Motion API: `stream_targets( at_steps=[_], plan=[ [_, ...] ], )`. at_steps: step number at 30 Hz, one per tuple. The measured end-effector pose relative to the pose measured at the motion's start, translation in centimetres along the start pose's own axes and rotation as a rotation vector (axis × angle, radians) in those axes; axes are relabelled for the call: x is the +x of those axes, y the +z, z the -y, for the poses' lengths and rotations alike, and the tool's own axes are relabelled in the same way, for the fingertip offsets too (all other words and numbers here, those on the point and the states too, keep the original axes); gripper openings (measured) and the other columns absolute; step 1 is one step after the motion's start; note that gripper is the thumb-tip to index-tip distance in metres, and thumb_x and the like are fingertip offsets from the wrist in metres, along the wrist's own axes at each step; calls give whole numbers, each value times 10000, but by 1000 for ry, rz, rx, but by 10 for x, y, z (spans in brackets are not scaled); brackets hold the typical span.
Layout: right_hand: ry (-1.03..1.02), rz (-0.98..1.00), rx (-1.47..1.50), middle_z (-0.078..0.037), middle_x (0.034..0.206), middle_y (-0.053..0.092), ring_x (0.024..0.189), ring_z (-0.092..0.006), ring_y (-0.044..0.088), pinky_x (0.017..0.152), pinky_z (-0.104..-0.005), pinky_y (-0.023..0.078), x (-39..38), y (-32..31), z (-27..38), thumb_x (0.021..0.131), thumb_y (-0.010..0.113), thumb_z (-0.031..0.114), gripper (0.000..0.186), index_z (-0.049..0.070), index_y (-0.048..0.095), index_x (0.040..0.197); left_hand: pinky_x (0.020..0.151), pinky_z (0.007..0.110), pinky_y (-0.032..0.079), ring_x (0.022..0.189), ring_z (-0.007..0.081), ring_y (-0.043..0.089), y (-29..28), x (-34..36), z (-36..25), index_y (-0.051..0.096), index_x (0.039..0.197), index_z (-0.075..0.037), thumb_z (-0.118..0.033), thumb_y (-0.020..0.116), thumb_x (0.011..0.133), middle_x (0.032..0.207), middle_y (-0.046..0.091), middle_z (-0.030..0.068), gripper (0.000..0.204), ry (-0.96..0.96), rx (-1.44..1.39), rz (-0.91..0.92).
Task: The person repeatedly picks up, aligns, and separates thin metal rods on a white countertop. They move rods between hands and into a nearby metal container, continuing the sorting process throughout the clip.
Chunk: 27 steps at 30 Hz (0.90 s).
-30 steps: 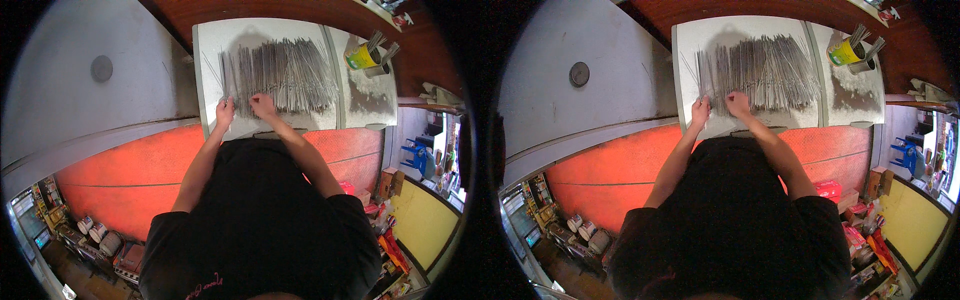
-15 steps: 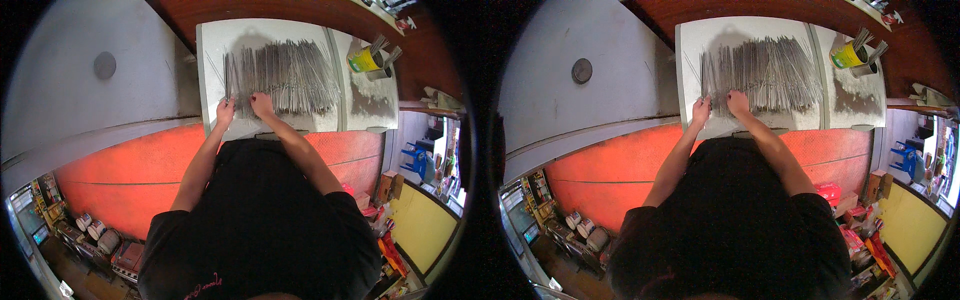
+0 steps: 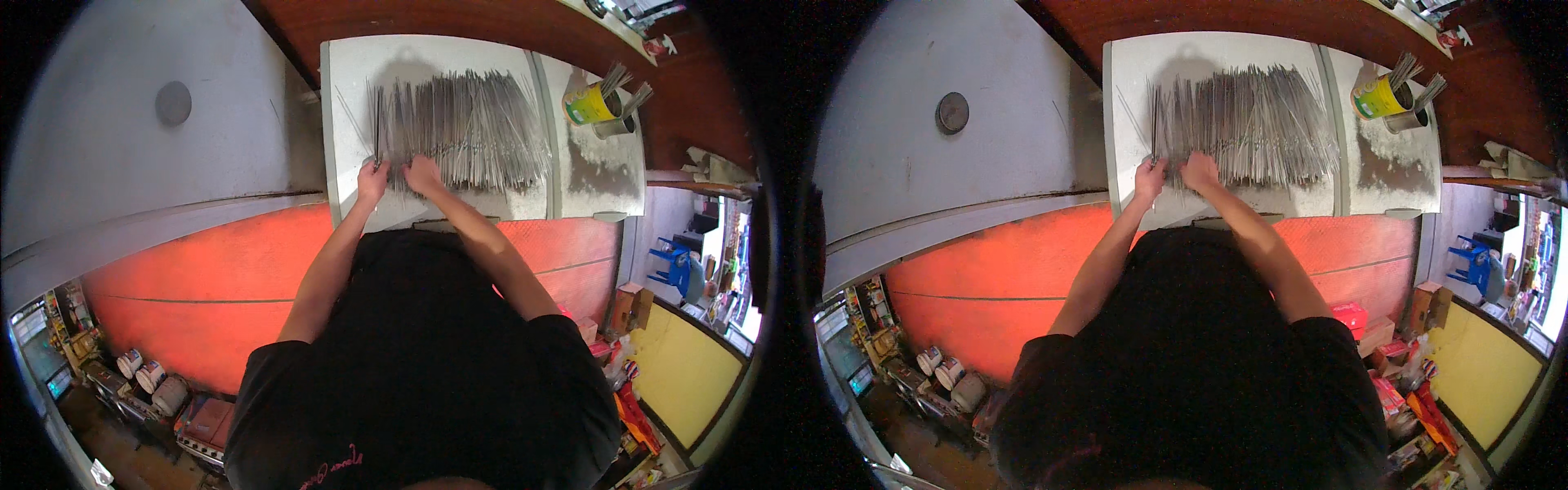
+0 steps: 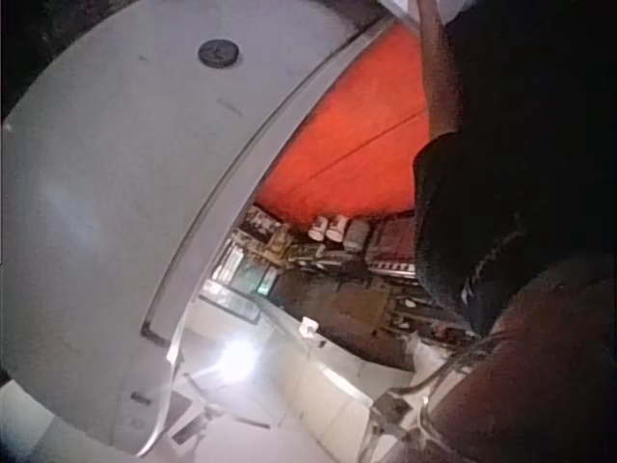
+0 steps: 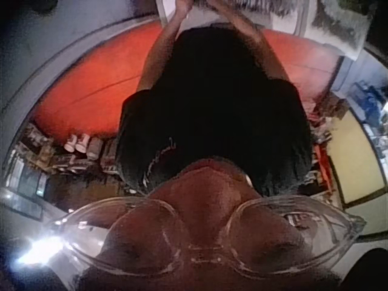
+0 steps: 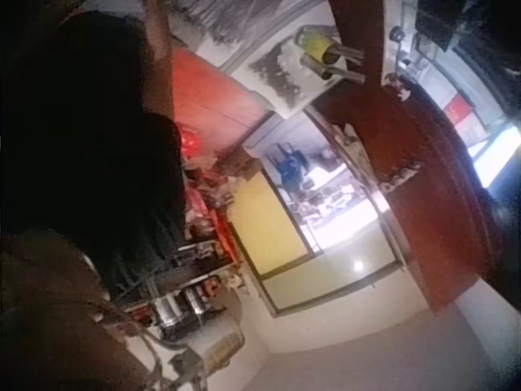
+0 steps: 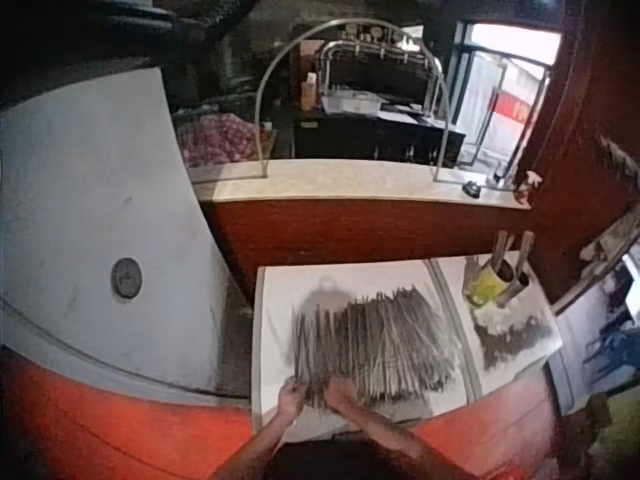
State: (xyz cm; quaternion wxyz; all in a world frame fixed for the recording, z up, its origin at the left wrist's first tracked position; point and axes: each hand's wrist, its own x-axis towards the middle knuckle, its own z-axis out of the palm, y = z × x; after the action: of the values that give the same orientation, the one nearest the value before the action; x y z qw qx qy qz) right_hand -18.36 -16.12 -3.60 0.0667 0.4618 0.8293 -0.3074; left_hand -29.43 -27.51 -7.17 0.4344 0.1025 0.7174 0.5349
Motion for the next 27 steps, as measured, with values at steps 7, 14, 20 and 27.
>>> stream_targets(
  at_steps=[7,14,20,27],
  plan=[
    [-212,147,522,-229,879,695,849,-415,673,724,-465,526,-58,-15,20,887,617,235,284,-44,627,938,498,307,432,551,119,530,14,-10,-17,601,815,-38,-364,688,933,673,596,46,357,31,-155,89],
    [-159,-90,140,-217,918,701,879,-422,667,781,-490,528,-5,-6,-31,868,648,224,240,-12,666,909,527,280,441,574,98,523,-4,-22,-30,586,937,-39,-304,613,994,655,555,27,272,99,29,80],
    [-41,-89,-21,-235,931,702,908,-420,672,823,-506,542,12,4,-30,853,665,281,299,-8,695,923,491,252,401,550,70,478,-12,-16,-12,576,957,-56,-257,600,1002,660,532,-14,207,175,-97,69],
    [-20,73,16,-235,1006,703,936,-423,679,844,-501,558,-2,-22,-10,868,639,294,317,-1,696,968,462,240,357,524,51,431,-9,-21,-7,567,946,-84,-240,596,1011,631,482,-47,172,201,-159,10]
  ],
)
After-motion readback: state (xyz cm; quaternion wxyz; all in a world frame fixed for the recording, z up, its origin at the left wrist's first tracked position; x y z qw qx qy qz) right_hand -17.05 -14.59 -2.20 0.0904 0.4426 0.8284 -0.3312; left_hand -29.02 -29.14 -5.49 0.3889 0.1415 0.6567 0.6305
